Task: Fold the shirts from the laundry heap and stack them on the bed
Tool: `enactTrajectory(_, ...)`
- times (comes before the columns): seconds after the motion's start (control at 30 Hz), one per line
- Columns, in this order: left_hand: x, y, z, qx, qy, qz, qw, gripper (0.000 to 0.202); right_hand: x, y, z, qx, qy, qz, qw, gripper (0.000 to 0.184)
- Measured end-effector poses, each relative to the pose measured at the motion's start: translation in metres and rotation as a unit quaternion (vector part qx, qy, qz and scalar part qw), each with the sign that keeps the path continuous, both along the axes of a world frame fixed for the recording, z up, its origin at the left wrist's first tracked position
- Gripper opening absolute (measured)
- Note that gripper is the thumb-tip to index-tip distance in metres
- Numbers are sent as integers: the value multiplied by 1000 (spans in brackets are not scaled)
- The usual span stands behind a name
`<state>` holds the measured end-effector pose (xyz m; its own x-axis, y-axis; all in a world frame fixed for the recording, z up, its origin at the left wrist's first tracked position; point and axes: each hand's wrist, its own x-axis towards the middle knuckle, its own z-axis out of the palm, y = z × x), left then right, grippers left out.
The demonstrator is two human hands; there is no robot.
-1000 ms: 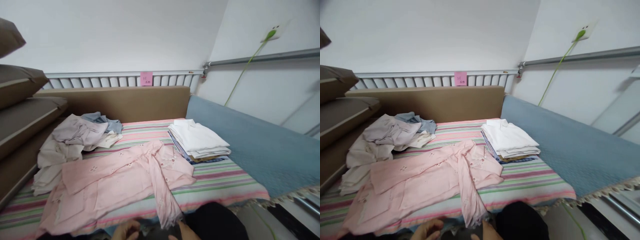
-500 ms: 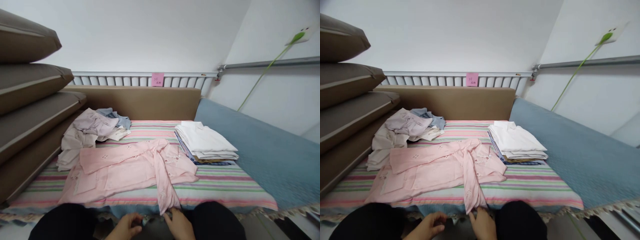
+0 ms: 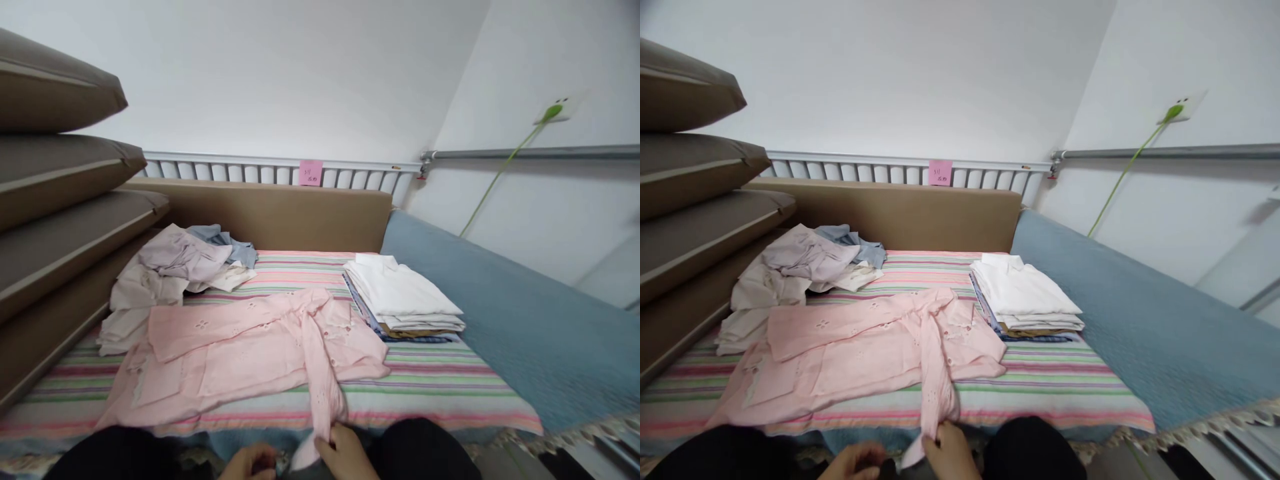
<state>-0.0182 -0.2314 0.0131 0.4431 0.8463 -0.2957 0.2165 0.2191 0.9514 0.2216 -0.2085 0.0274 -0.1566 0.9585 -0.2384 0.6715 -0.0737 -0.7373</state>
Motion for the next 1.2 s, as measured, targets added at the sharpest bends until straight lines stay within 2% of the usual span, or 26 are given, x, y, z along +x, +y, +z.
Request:
enactTrajectory(0.03, 2, -1, 7, -18, -21, 26, 999, 57, 2, -2, 11, -20, 109, 9, 994, 26)
enactTrajectory(0.07, 6, -1, 14, -46, -51, 51, 996, 56, 3, -4, 24, -46, 228, 12, 973, 31)
enactTrajectory(0.13, 14, -1, 29, -133, -141, 77, 978, 57, 2, -8, 49, -102, 437, 6, 894, 41)
enactTrajectory(0.17, 18, -1, 37, -183, -193, 73, 961, 60, -1, -9, 59, -125, 509, 3, 851, 43)
enactTrajectory(0.23, 25, 0, 51, -258, -286, 41, 922, 70, -8, -11, 71, -162, 586, 11, 794, 42)
enactTrajectory(0.27, 27, 1, 59, -276, -320, 22, 906, 75, -11, -11, 71, -177, 601, 19, 779, 41)
enactTrajectory(0.33, 28, 2, 73, -273, -363, 6, 891, 78, -16, -12, 64, -200, 606, 32, 769, 44)
enactTrajectory(0.43, 24, 3, 90, -239, -362, 22, 901, 73, -18, -13, 42, -226, 572, 13, 789, 47)
enactTrajectory(0.53, 22, 4, 95, -214, -292, 93, 928, 64, -18, -11, 24, -235, 526, -1, 817, 50)
enactTrajectory(0.6, 25, 5, 97, -140, -215, 160, 953, 53, -20, -8, 16, -236, 498, 12, 834, 56)
enactTrajectory(0.67, 30, 5, 105, 5, -129, 180, 975, 38, -20, -4, 10, -236, 462, 31, 854, 60)
enactTrajectory(0.73, 33, 3, 120, 172, -50, 113, 977, 29, -16, 0, 4, -228, 410, 45, 882, 61)
enactTrajectory(0.8, 32, 2, 137, 314, 10, 25, 949, 24, -7, 7, -2, -212, 331, 29, 919, 61)
enactTrajectory(0.87, 29, 2, 151, 394, 55, -16, 917, 25, 7, 19, -4, -169, 240, -28, 956, 56)
enactTrajectory(0.93, 25, 5, 160, 438, 85, -6, 895, 23, 25, 36, 1, -92, 151, -80, 981, 44)
enactTrajectory(1.0, 23, 11, 165, 469, 98, 1, 878, 21, 42, 60, 13, 11, 74, -87, 993, 34)
enactTrajectory(1.1, 23, 20, 176, 493, 85, -30, 866, 22, 61, 105, 39, 133, -2, -74, 988, 32)
enactTrajectory(1.2, 23, 27, 195, 490, 73, -54, 867, 26, 67, 153, 61, 190, -52, -68, 978, 35)
